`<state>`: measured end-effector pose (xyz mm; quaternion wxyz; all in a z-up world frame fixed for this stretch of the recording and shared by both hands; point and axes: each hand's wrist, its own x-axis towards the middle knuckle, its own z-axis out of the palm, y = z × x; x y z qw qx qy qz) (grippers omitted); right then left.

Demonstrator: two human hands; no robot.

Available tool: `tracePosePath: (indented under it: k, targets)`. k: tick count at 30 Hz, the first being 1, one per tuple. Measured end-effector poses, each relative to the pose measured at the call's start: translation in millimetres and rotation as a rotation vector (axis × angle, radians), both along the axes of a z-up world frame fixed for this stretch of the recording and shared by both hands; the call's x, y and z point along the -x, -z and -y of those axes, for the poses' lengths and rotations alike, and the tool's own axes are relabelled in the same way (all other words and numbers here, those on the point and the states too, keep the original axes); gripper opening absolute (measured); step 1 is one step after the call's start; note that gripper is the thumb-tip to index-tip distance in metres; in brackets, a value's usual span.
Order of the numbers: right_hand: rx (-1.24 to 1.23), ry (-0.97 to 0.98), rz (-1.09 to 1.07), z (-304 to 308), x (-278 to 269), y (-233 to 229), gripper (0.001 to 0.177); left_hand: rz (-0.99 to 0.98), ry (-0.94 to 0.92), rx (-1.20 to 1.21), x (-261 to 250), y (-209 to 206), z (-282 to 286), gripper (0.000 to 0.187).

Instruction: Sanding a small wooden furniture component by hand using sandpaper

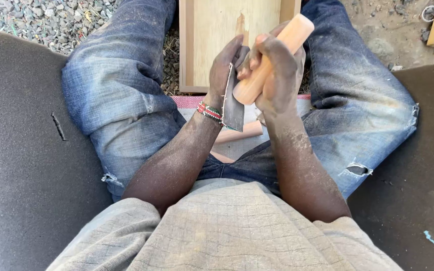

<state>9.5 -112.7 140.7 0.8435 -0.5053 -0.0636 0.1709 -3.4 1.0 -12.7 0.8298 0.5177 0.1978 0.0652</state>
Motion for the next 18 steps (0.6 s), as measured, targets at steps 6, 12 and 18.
tracePosePath:
  k: [6, 12, 18]
  targets:
    - [-0.069, -0.046, -0.139, -2, -6, 15, 0.018, 0.188, -0.016, 0.559, -2, -11, 0, 0.041]
    - [0.091, 0.011, 0.225, -5, 0, 22, 0.016, -0.068, -0.041, 0.062, -6, 1, 7, 0.063]
    - [0.394, 0.096, 0.324, -10, 6, 24, 0.013, 0.333, 0.177, 0.891, -12, 37, 12, 0.092]
